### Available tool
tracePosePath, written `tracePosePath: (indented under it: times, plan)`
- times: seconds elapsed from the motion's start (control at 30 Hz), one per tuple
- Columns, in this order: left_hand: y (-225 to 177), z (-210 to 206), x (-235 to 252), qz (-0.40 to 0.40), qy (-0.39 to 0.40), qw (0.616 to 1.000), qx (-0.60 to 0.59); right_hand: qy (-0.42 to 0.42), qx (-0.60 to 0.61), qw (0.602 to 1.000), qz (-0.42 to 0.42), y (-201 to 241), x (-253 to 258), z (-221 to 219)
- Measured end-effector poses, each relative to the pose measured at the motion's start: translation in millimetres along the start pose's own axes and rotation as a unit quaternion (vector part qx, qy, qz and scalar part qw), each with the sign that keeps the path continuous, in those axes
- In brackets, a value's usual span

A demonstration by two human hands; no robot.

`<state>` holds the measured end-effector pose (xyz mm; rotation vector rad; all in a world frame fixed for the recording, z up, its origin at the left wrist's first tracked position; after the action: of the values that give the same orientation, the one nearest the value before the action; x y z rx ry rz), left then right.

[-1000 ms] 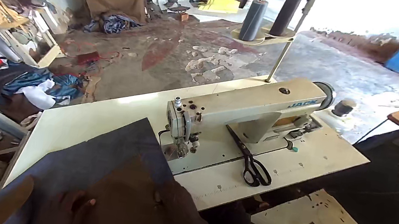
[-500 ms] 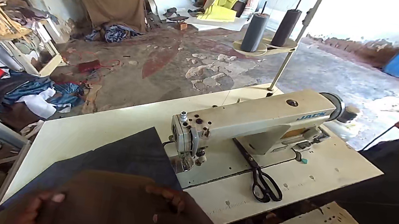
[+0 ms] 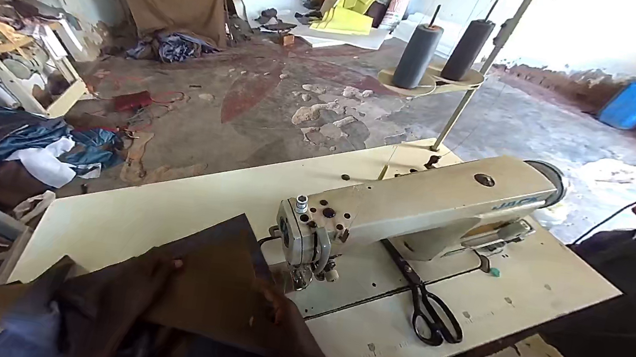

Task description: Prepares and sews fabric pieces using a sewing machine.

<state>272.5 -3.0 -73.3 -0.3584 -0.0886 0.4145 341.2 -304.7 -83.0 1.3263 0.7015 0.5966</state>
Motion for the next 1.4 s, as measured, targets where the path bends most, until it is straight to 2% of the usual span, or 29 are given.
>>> tracePosePath:
  times: [0.1, 0.2, 0.3, 0.37, 0.43, 0.53, 0.6, 0.67, 0.8, 0.87, 0.9, 0.93, 1.0, 1.1, 1.17, 1.23, 1.33, 1.4]
  plan:
    - [-1.4, -7.6, -59.5, -0.039, -0.055, 0.998, -0.006, 0.019, 0.027, 0.999, -0.033, -5.9, -44.0, -8.1]
    - [-2.9, -5.1, -104.5, -0.05, -0.011, 0.999, -0.002, 0.027, 0.057, 0.997, -0.038, -12.7, -85.0, -21.3]
    - [-26.0, 10.3, -111.8, -0.053, 0.021, 0.997, 0.043, 0.026, 0.038, 0.999, -0.014, -11.6, -100.7, -31.2]
    - [-51.6, 12.3, -100.6, -0.065, -0.014, 0.998, 0.009, 0.045, -0.023, 0.998, 0.023, -2.6, -96.4, -31.9]
    - [-68.8, -2.6, -90.2, -0.07, -0.05, 0.996, -0.022, 0.011, -0.148, 0.987, 0.058, 11.0, -89.3, -19.2]
    - [-76.2, -22.4, -96.3, -0.09, -0.14, 0.986, 0.023, -0.072, -0.355, 0.93, 0.056, 15.9, -76.0, 5.6]
    - [-77.3, -24.2, -107.0, -0.1, -0.162, 0.982, 0.021, -0.065, -0.419, 0.905, 0.037, 7.5, -49.3, 2.2]
    - [-81.1, -26.5, -118.6, -0.114, -0.157, 0.981, 0.016, -0.075, -0.428, 0.9, 0.044, 8.5, 0.0, -6.4]
    - [-92.3, -28.7, -137.2, -0.13, -0.144, 0.98, 0.035, -0.089, -0.353, 0.931, 0.038, 34.0, 123.4, -8.4]
    - [-93.6, -27.4, -142.1, -0.127, -0.142, 0.981, 0.037, -0.089, -0.316, 0.943, 0.048, 43.3, 153.0, -12.8]
    - [-91.1, -27.8, -144.0, -0.124, -0.149, 0.981, 0.016, -0.095, -0.303, 0.946, 0.063, 46.0, 149.4, -16.1]
    - [-87.5, -27.8, -145.2, -0.118, -0.153, 0.981, -0.025, -0.102, -0.279, 0.951, 0.087, 50.6, 130.4, -18.6]
    - [-82.7, -21.5, -147.3, -0.109, -0.16, 0.972, -0.134, -0.09, -0.212, 0.967, 0.111, 55.4, 59.6, -22.1]
    - [-89.0, 1.2, -156.1, -0.12, -0.175, 0.945, -0.247, -0.006, -0.099, 0.993, 0.066, 33.8, -47.7, -30.7]
    - [-97.4, 24.1, -157.0, -0.124, -0.191, 0.933, -0.279, 0.041, -0.042, 0.998, 0.035, 22.6, -94.4, -38.3]
    - [-106.7, 50.2, -149.4, -0.132, -0.2, 0.929, -0.281, 0.084, 0.021, 0.996, -0.006, 16.8, -111.2, -43.4]
    - [-116.0, 78.6, -130.0, -0.129, -0.196, 0.944, -0.23, 0.121, 0.196, 0.973, -0.031, 27.5, -106.0, -39.8]
    - [-112.9, 75.9, -109.0, -0.105, -0.149, 0.968, -0.175, 0.114, 0.224, 0.967, -0.03, 35.9, -97.3, -30.4]
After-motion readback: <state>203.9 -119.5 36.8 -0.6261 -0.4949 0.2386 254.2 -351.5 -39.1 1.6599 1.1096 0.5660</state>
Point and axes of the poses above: each hand's wrist, its own x-axis towards the middle knuckle, its own z-axis out of the back of the hand, y = z × x, the point moved 8 cm from there along x, towards the middle knuckle, and after that the axes turned 5 degrees about -z, right-handed, at the moved point
